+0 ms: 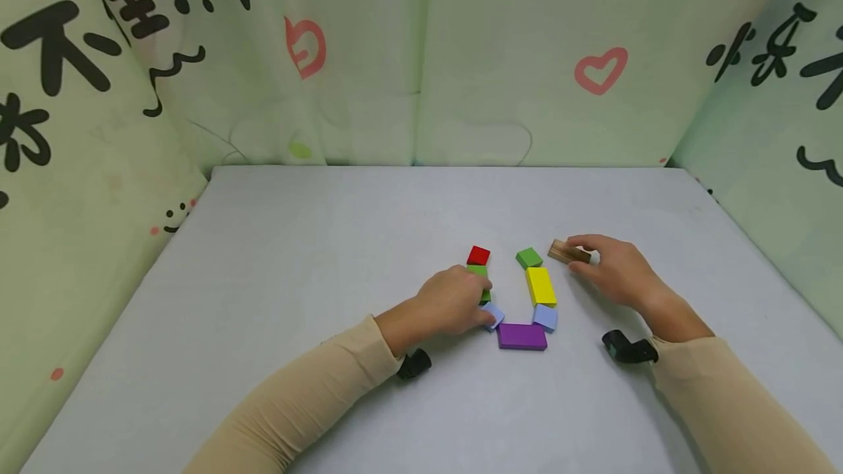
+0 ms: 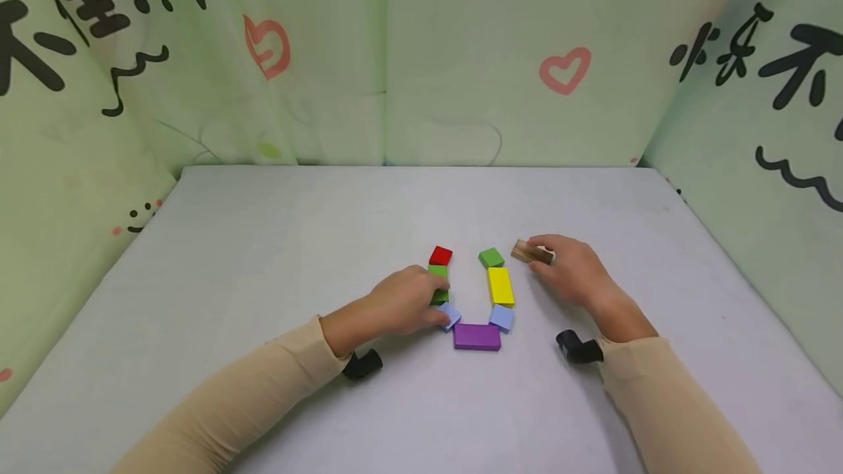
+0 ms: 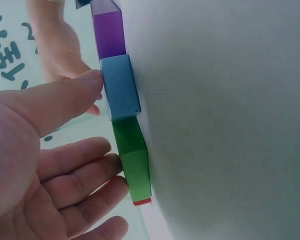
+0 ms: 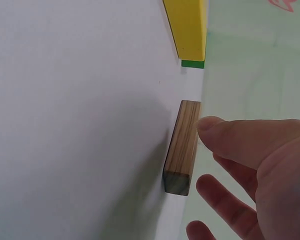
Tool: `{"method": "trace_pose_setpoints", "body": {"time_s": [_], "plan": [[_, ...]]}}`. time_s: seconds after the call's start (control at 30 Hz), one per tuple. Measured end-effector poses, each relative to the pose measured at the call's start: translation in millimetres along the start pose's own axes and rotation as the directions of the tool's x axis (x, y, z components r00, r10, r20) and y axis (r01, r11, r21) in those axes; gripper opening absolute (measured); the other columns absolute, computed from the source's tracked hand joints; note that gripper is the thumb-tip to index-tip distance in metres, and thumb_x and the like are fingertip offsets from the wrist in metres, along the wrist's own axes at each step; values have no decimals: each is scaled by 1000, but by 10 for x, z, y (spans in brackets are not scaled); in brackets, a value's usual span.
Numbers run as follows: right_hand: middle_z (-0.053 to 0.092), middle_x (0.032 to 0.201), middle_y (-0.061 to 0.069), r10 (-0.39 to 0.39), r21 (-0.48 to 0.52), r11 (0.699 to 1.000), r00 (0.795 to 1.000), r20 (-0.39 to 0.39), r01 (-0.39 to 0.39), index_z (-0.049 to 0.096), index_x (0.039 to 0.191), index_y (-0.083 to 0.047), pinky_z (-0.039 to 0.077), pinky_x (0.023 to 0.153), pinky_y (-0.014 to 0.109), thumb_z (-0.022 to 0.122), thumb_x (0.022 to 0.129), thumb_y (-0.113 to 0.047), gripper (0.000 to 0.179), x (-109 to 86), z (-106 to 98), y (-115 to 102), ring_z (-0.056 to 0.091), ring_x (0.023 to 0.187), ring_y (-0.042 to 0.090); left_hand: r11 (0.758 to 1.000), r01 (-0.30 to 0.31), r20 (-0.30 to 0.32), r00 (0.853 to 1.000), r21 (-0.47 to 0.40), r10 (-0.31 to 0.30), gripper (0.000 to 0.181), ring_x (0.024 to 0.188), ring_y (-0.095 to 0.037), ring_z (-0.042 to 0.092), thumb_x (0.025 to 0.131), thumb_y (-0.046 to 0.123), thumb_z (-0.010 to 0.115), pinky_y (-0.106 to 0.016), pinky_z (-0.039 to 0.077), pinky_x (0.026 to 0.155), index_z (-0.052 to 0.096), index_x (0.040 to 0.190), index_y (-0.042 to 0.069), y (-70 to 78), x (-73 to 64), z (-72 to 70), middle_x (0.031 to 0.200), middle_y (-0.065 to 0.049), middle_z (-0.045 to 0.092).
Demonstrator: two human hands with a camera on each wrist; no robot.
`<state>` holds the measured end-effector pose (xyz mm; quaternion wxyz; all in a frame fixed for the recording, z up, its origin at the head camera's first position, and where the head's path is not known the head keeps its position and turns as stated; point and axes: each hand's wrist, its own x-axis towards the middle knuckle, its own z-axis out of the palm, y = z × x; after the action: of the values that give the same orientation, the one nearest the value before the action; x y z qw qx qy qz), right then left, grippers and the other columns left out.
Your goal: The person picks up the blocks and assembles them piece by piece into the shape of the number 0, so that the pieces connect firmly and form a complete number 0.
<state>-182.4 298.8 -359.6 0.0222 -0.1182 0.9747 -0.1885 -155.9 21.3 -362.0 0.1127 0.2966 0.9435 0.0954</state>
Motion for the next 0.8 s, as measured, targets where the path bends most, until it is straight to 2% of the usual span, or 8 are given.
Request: {"method": "trace_pose_setpoints", "body": {"time_s": [0.23, 0.53, 0.8], "plan": [[55, 133, 32, 28, -25, 999, 1000, 3, -28, 57, 133, 3, 37, 101, 65, 67, 96, -17, 44, 59, 39, 35, 49, 120, 51, 1000, 12, 13, 1000, -5, -12, 50, 93, -13, 55, 89, 38, 77, -22, 47, 74, 67, 132, 14, 12, -5, -8, 113, 3, 69], [58, 124, 33, 68, -10, 998, 997, 35, -68, 53, 134, 5, 41, 97, 63, 64, 98, -19, 45, 151, 84, 53, 53, 109, 47, 1000, 28, 26, 999, -10, -27, 49, 89, -11, 53, 89, 38, 77, -21, 46, 72, 67, 132, 15, 19, -5, -7, 109, 5, 69], [62, 116, 28, 62, 0, 998, 998, 32, -62, 58, 127, 5, 43, 92, 60, 64, 98, -18, 38, 184, 96, 48, 55, 101, 42, 1000, 26, 27, 999, -18, -25, 48, 85, -11, 51, 89, 38, 77, -21, 43, 65, 68, 130, 14, 14, -3, -17, 95, 6, 64]]}}
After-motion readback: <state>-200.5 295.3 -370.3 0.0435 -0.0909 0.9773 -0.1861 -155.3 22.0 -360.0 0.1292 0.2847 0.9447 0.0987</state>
